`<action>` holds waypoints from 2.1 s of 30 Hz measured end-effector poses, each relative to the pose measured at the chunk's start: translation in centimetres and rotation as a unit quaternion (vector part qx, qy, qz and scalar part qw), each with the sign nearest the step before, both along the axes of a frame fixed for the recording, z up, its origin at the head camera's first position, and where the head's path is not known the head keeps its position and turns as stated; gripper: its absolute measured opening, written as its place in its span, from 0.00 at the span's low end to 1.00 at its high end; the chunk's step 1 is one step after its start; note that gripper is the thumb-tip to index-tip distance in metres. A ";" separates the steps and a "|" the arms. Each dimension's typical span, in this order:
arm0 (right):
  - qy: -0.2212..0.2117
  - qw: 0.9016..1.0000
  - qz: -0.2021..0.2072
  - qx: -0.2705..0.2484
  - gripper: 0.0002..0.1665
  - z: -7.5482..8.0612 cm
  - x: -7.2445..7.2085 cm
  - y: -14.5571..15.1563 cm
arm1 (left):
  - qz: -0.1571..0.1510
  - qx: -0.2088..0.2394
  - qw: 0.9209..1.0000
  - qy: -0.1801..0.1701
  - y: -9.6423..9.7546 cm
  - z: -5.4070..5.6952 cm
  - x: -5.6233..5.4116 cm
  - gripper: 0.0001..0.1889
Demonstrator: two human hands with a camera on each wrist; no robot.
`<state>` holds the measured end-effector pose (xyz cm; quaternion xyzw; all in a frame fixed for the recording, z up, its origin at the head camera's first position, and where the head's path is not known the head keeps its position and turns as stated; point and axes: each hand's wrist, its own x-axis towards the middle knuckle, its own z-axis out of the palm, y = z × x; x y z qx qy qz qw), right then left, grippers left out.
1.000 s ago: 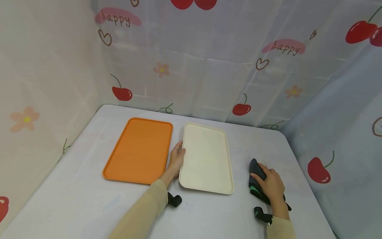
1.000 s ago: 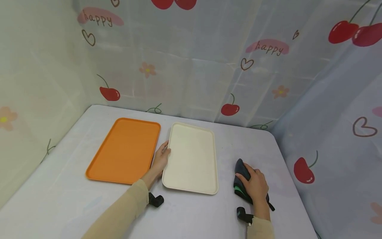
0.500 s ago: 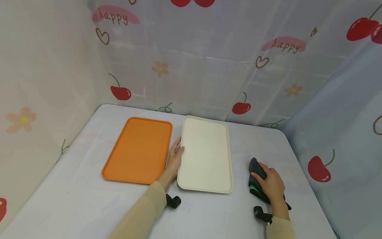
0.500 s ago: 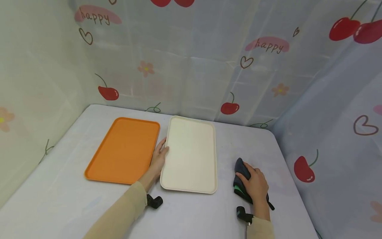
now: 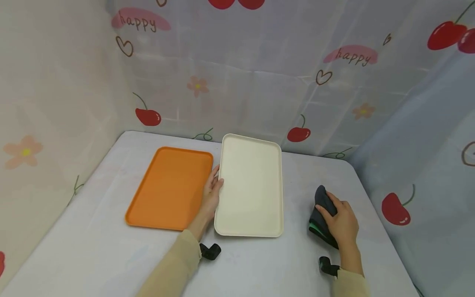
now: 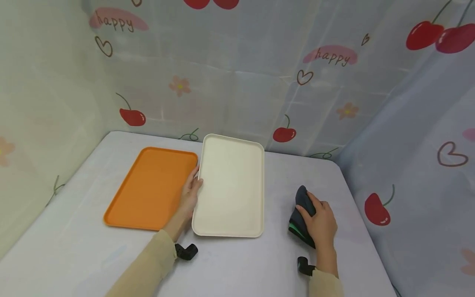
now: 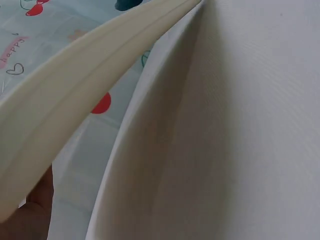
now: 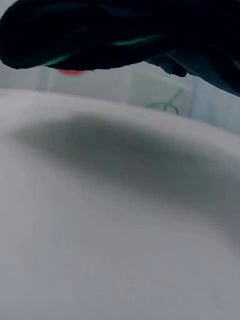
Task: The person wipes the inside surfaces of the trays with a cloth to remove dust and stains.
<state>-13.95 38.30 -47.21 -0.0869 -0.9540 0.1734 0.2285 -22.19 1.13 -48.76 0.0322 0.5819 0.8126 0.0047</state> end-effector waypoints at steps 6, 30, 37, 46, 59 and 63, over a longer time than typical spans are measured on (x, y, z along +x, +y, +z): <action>0.088 0.996 -0.003 -0.004 0.38 3.8 -0.8 -2.2 | -0.016 0.011 1.000 0.019 -0.1 0.9 0.5 0.27; 0.167 0.984 0.024 0.050 0.34 13.5 -4.5 -12.0 | -0.054 0.057 0.993 0.086 -0.8 3.6 2.6 0.28; 0.120 0.991 -0.008 0.052 0.33 14.0 -5.1 -13.1 | -0.069 0.074 0.991 0.089 -0.6 4.5 3.2 0.27; 0.087 0.994 -0.034 0.059 0.33 14.3 -5.5 -13.9 | -0.086 0.098 0.987 0.094 -0.6 4.8 3.5 0.28; 0.063 0.996 -0.036 0.050 0.33 14.6 -5.9 -14.5 | -0.089 0.093 0.987 0.093 -0.8 4.7 3.2 0.28; 0.066 0.996 -0.036 0.050 0.33 14.6 -6.0 -14.8 | -0.092 0.097 0.986 0.096 -0.9 4.6 3.1 0.29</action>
